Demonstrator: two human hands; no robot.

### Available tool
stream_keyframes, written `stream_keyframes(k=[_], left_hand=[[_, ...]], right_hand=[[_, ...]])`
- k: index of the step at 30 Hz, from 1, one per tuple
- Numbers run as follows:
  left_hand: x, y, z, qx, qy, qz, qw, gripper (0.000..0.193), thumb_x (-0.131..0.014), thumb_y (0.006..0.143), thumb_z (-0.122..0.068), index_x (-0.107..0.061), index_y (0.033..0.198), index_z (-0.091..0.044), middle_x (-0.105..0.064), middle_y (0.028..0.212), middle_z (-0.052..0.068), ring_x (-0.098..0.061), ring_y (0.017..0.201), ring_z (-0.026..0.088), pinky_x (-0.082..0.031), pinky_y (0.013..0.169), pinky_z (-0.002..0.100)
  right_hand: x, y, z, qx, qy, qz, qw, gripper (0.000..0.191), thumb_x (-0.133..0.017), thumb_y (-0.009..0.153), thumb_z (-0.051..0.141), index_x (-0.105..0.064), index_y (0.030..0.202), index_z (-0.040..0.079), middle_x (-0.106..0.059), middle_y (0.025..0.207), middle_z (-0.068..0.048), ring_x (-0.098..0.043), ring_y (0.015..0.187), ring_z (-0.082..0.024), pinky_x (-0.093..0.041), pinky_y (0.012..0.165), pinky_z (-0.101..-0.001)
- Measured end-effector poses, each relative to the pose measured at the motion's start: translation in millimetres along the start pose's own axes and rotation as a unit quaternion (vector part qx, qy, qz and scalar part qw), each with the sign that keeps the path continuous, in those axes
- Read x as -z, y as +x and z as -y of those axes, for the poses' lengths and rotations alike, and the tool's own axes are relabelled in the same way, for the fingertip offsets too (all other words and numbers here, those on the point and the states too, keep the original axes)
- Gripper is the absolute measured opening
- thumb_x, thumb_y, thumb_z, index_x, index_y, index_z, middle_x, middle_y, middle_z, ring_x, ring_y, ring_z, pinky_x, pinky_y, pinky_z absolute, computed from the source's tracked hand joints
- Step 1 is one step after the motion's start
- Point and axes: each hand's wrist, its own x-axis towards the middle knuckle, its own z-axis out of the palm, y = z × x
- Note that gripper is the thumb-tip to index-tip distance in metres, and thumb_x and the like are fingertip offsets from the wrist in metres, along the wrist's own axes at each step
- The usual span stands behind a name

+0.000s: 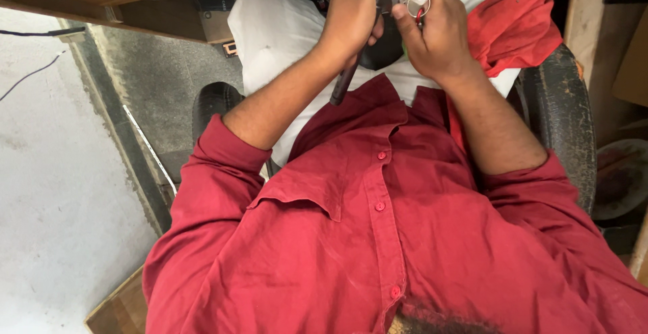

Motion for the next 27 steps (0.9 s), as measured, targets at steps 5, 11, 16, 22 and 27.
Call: stream_keyframes(k=[5, 11, 16, 22, 27], left_hand=[[0.9, 2.7, 2.6, -0.022, 0.023, -0.009, 0.999, 0.041, -0.042, 0.107, -0.033, -0.057, 0.089, 0.001, -0.058, 0.063, 0.007, -0.055, 0.04, 0.015, -0.041, 0.035, 0.03], [-0.3, 3.8, 0.9, 0.001, 0.073, -0.019, 0.997, 0.045, -0.041, 0.108, -0.034, -0.058, 0.087, 0.001, -0.056, 0.059, 0.006, -0.056, 0.04, 0.014, -0.043, 0.034, 0.029], [-0.2, 3.4, -1.2, -0.003, 0.048, -0.005, 0.999, 0.045, -0.04, 0.108, -0.037, -0.058, 0.089, -0.001, -0.056, 0.061, 0.005, -0.054, 0.04, 0.013, -0.041, 0.034, 0.028], [-1.0, 4.5, -1.6, 0.004, 0.032, -0.007, 0.999, 0.043, -0.042, 0.108, -0.038, -0.057, 0.092, 0.0, -0.057, 0.064, 0.005, -0.053, 0.041, 0.013, -0.04, 0.034, 0.028], [-1.4, 5.6, -1.2, 0.017, 0.047, -0.009, 0.999, 0.043, -0.042, 0.107, -0.039, -0.058, 0.1, 0.0, -0.058, 0.067, 0.005, -0.054, 0.041, 0.012, -0.04, 0.033, 0.027]], right_hand=[[1.2, 0.1, -0.8, -0.001, -0.009, 0.01, 1.0, 0.04, -0.057, 0.12, 0.028, -0.047, 0.144, -0.002, -0.064, 0.128, -0.021, -0.065, 0.112, -0.041, -0.053, 0.092, -0.0447], [0.1, 4.7, -0.5, -0.008, -0.073, 0.0, 0.997, 0.04, -0.063, 0.121, 0.033, -0.051, 0.143, 0.001, -0.067, 0.126, -0.018, -0.066, 0.111, -0.041, -0.053, 0.092, -0.0483], [0.4, 4.7, 1.7, 0.013, -0.084, 0.002, 0.996, 0.042, -0.06, 0.121, 0.035, -0.051, 0.143, 0.001, -0.066, 0.131, -0.018, -0.066, 0.114, -0.039, -0.054, 0.094, -0.0472], [0.7, 5.7, 2.1, 0.027, -0.094, -0.013, 0.995, 0.044, -0.057, 0.12, 0.036, -0.05, 0.146, 0.001, -0.066, 0.13, -0.018, -0.066, 0.116, -0.038, -0.054, 0.092, -0.0465], [-0.3, 5.5, 2.6, 0.003, -0.092, -0.002, 0.996, 0.043, -0.059, 0.121, 0.04, -0.053, 0.147, 0.006, -0.068, 0.129, -0.016, -0.068, 0.112, -0.037, -0.055, 0.09, -0.0456]])
